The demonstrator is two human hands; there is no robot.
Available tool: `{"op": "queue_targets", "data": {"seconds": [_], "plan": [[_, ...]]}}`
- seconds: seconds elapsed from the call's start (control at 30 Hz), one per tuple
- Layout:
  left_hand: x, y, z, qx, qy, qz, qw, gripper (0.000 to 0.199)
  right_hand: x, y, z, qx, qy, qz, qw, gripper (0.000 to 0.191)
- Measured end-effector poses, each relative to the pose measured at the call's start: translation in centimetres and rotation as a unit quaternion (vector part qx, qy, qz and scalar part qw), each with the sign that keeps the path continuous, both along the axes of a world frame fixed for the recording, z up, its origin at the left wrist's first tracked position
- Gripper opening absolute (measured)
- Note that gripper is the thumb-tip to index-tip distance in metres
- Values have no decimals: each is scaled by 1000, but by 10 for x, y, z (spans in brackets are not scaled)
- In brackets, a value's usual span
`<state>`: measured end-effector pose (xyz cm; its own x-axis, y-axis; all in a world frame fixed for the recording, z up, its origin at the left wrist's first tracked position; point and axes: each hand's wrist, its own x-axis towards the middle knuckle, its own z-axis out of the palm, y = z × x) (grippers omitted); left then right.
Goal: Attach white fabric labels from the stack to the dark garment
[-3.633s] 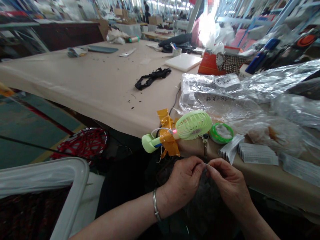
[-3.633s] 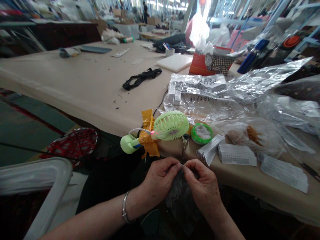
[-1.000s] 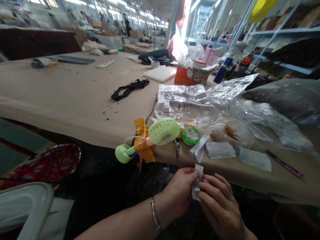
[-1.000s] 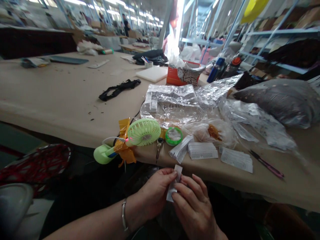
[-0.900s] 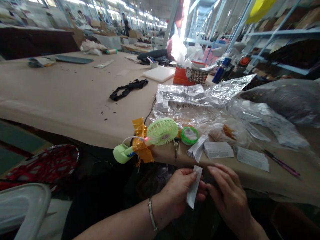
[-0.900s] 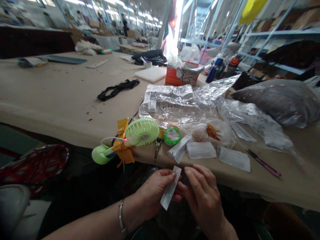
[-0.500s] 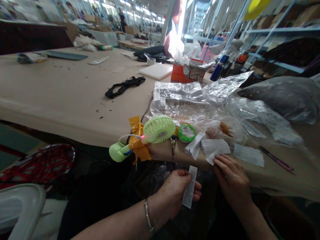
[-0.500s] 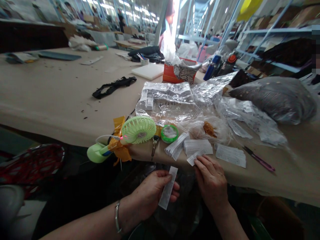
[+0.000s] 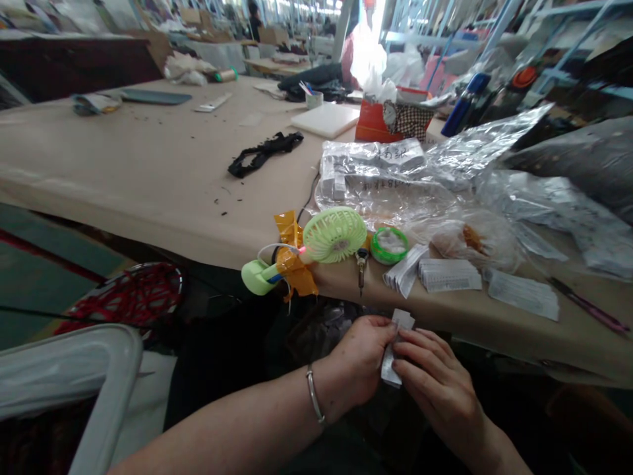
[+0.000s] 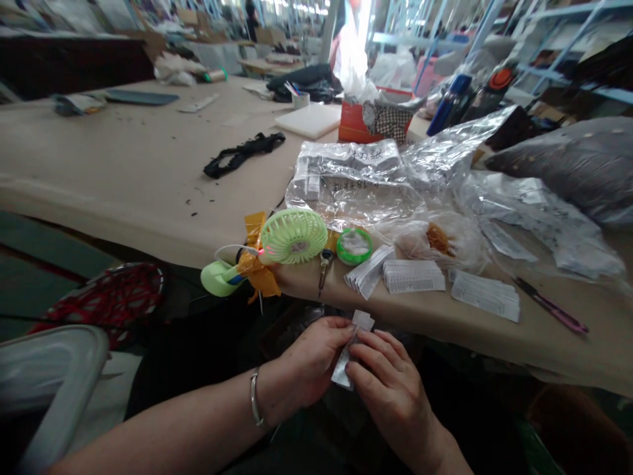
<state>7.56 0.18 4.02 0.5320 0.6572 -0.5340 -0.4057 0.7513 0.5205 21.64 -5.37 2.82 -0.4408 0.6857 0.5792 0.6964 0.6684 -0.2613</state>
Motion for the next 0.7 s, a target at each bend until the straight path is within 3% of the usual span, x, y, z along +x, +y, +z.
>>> {"op": "queue_targets", "data": {"seconds": [0.23, 0.5, 0.6, 0.7], "plan": [[0, -1, 2, -19, 4, 19, 1000, 26, 3, 1, -1, -6, -9, 1, 1000, 19], [-1, 1, 2, -16, 61, -15, 998, 21, 9, -2, 4, 3, -3, -1, 1000, 23], [-2, 2, 0, -27, 94, -59, 994, 19, 42, 1, 4, 26, -9, -100, 995, 38], [-2, 2, 0, -25, 132, -77, 988, 17, 88, 8, 3, 70, -50, -297, 951, 45]]}}
